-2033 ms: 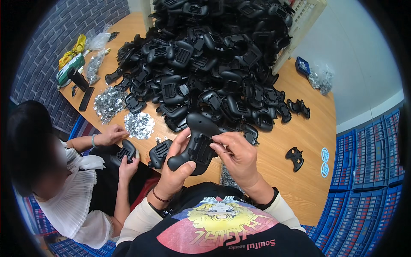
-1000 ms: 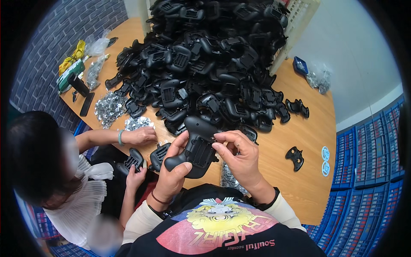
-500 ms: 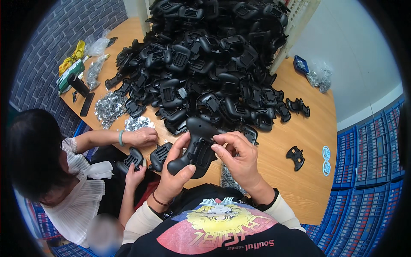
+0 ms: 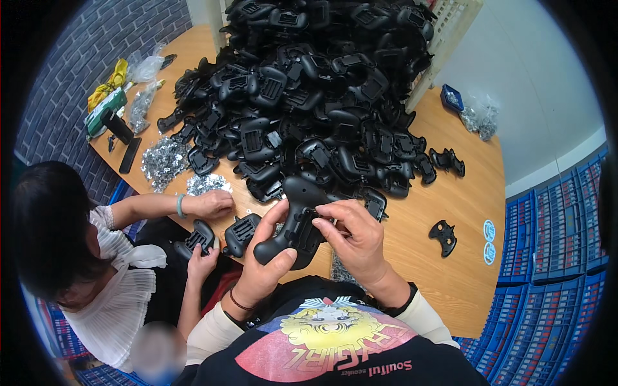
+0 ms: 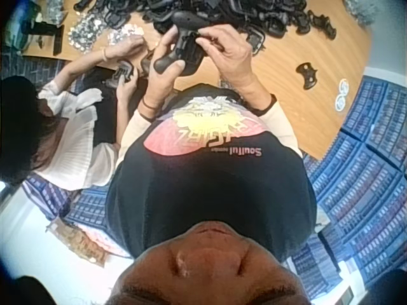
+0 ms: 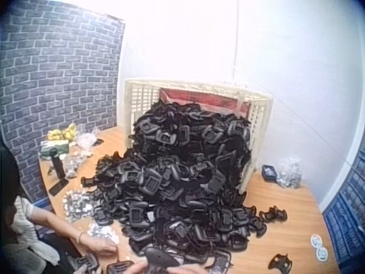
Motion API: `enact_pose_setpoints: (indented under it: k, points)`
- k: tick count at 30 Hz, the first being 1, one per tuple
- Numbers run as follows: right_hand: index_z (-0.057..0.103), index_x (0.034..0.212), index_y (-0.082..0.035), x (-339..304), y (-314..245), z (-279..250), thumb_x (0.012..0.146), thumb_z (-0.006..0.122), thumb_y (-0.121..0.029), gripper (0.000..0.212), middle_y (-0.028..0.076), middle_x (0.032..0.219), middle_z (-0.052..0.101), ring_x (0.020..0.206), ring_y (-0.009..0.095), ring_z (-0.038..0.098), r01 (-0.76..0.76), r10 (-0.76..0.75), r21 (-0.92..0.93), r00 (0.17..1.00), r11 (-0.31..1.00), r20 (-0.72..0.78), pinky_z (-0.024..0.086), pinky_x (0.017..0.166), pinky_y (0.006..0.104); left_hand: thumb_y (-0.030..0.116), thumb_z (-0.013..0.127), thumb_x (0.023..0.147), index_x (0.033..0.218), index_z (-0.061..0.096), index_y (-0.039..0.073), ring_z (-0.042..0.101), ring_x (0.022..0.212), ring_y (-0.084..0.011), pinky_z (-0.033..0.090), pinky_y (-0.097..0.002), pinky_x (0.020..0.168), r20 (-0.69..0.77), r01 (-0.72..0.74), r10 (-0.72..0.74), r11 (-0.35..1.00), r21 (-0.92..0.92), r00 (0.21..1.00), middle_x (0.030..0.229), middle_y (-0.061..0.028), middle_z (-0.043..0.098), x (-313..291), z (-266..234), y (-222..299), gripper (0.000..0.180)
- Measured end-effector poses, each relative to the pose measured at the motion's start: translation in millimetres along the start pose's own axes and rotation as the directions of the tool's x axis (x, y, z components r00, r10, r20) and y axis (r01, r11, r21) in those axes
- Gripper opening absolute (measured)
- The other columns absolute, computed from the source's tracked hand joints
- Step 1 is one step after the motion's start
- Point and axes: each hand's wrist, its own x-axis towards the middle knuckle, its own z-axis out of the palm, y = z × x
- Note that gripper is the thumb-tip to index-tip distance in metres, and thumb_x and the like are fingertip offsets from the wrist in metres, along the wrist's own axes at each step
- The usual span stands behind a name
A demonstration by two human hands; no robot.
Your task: The person sits at a table and assembles black plastic components by hand. They pick up a plastic housing, insert small metal pins into slots, and place a cover piece on top. The person repeats this process with multiple units, handling the parts and pins directly without tools.
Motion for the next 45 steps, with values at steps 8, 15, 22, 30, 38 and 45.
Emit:
enact_pose_setpoints:
  k: [8,15,22,30,38,45]
  points:
    - [0.065,0.093,-0.004,-1,7,3,0.072,0.071,-0.008,0.022,0.007,0.079,0.059,0.063,0.021,0.060,0.164,-0.166,-0.214,0.986,0.963,0.011,0.048,0.054,0.0291,0.010,0.055,0.077,0.138,0.025,-0.003,0.040,0.120,-0.0178,0.030,-0.0302,0.102,-0.009,0.026,-0.027,0.998,-0.065,1.000,0.130,-0.0129,0.038,1,0,-1,0.070]
    - [0.065,0.099,-0.004,1,0,3,0.075,0.068,-0.007,0.024,0.008,0.088,0.058,0.065,0.021,0.059,0.160,-0.128,-0.227,0.980,0.961,0.152,0.048,0.055,0.0290,0.021,0.056,0.074,0.136,0.027,-0.005,0.044,0.120,-0.0220,0.033,-0.0332,0.103,-0.113,0.108,-0.128,0.980,-0.169,0.985,0.130,-0.0157,0.042,5,4,6,0.074]
    - [0.062,0.104,-0.001,2,10,-3,0.082,0.062,-0.007,0.023,0.010,0.091,0.059,0.063,0.014,0.057,-0.120,0.117,0.018,0.988,0.993,0.103,0.045,0.056,0.0245,0.011,0.049,0.077,0.136,0.026,-0.005,0.044,0.120,-0.0209,0.035,-0.0330,0.101,-0.096,0.071,-0.099,0.962,-0.265,0.990,0.131,-0.0163,0.041,7,1,6,0.066]
    - [0.061,0.105,-0.002,0,14,-5,0.084,0.060,-0.008,0.022,0.009,0.089,0.060,0.063,0.014,0.056,-0.185,0.187,-0.022,0.974,0.982,0.125,0.045,0.056,0.0248,0.009,0.046,0.079,0.137,0.024,-0.004,0.044,0.121,-0.0235,0.037,-0.0344,0.101,-0.120,0.094,-0.138,0.945,-0.314,0.983,0.131,-0.0177,0.040,8,-2,3,0.064]
    - [0.061,0.105,-0.001,3,15,1,0.084,0.058,-0.007,0.022,0.009,0.090,0.059,0.068,0.014,0.056,-0.198,0.195,0.003,0.966,0.980,0.169,0.044,0.060,0.0248,0.008,0.045,0.080,0.138,0.023,-0.003,0.047,0.118,-0.0232,0.041,-0.0343,0.098,-0.175,0.127,-0.210,0.909,-0.396,0.962,0.131,-0.0171,0.040,7,-10,0,0.063]
    - [0.056,0.113,-0.002,13,18,13,0.082,0.057,-0.004,0.031,0.010,0.094,0.057,0.067,0.014,0.056,-0.162,0.165,-0.034,0.953,0.986,0.256,0.044,0.059,0.0258,0.004,0.044,0.080,0.138,0.023,-0.002,0.047,0.118,-0.0227,0.043,-0.0340,0.097,-0.227,0.087,-0.216,0.878,-0.472,0.950,0.129,-0.0159,0.041,4,-22,-8,0.061]
